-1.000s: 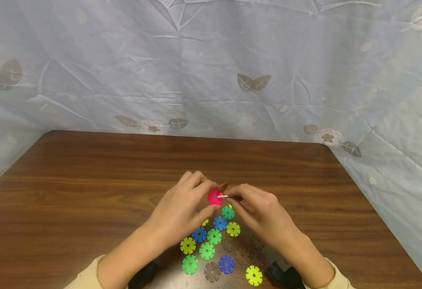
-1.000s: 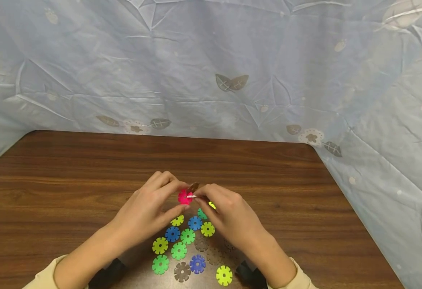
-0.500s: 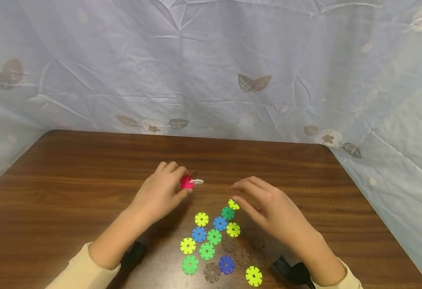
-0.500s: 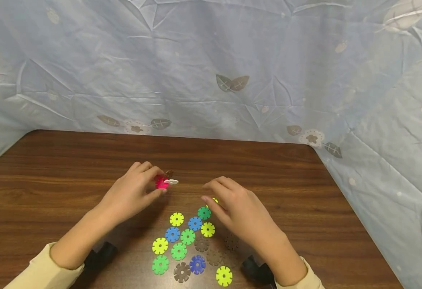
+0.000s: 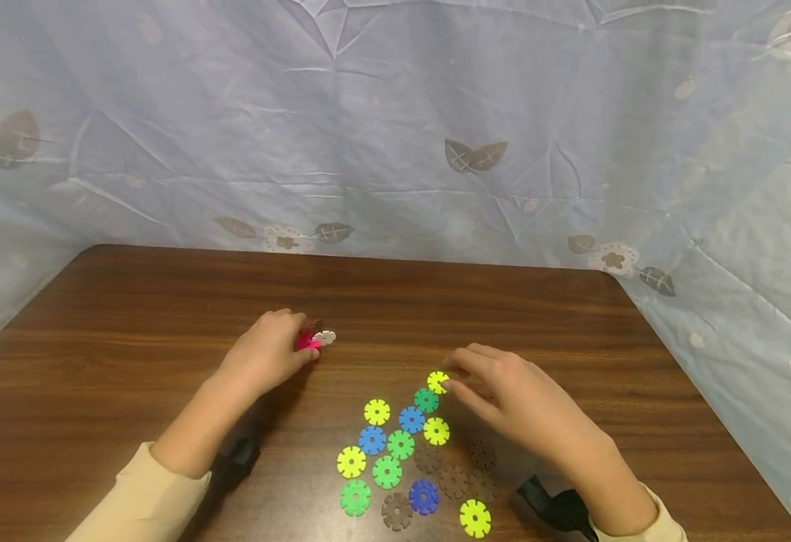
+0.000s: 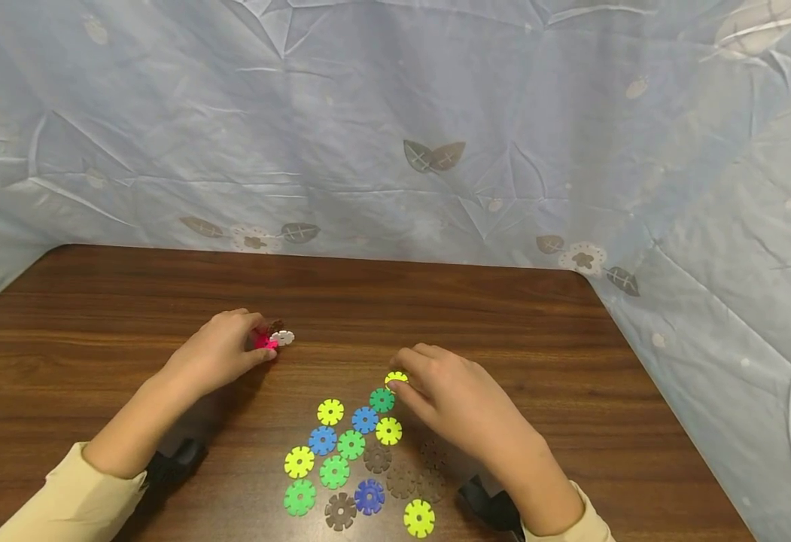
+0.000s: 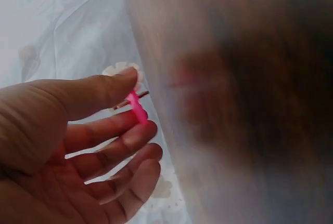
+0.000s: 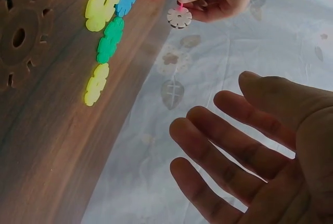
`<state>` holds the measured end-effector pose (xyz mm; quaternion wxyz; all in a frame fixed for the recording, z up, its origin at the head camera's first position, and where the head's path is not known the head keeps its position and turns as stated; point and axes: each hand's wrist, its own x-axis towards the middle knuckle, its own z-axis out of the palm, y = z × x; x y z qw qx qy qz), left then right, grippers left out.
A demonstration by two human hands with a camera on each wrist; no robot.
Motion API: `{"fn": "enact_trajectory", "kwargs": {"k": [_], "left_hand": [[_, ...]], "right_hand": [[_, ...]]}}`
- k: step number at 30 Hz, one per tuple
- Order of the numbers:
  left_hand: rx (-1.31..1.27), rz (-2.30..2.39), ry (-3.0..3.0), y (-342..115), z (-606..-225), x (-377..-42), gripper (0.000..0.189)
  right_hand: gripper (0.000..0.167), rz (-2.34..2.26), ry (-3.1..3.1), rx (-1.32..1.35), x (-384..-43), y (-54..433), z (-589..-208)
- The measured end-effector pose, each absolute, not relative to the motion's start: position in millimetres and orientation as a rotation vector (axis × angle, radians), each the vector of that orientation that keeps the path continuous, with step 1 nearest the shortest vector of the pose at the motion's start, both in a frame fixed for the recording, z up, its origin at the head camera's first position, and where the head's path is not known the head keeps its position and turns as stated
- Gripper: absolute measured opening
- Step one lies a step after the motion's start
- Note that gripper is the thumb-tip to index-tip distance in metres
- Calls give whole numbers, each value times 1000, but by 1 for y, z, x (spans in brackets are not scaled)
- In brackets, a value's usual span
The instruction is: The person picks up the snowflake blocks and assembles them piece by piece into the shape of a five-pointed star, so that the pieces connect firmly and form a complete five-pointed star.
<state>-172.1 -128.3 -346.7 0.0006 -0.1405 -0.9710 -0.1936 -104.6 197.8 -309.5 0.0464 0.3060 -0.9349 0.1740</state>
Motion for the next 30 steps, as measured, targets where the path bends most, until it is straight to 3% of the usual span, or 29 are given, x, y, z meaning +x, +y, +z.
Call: {"fn": "enact_trajectory", "kwargs": {"k": [24, 30], "left_hand": [[-390, -474, -3169, -127, -349, -170, 26], [-381, -426, -3183, -126, -344, -166, 31]], "right_hand": [[16, 547, -2951, 944, -107, 206, -306], [8, 549, -3086, 849, -110, 209, -306]]}}
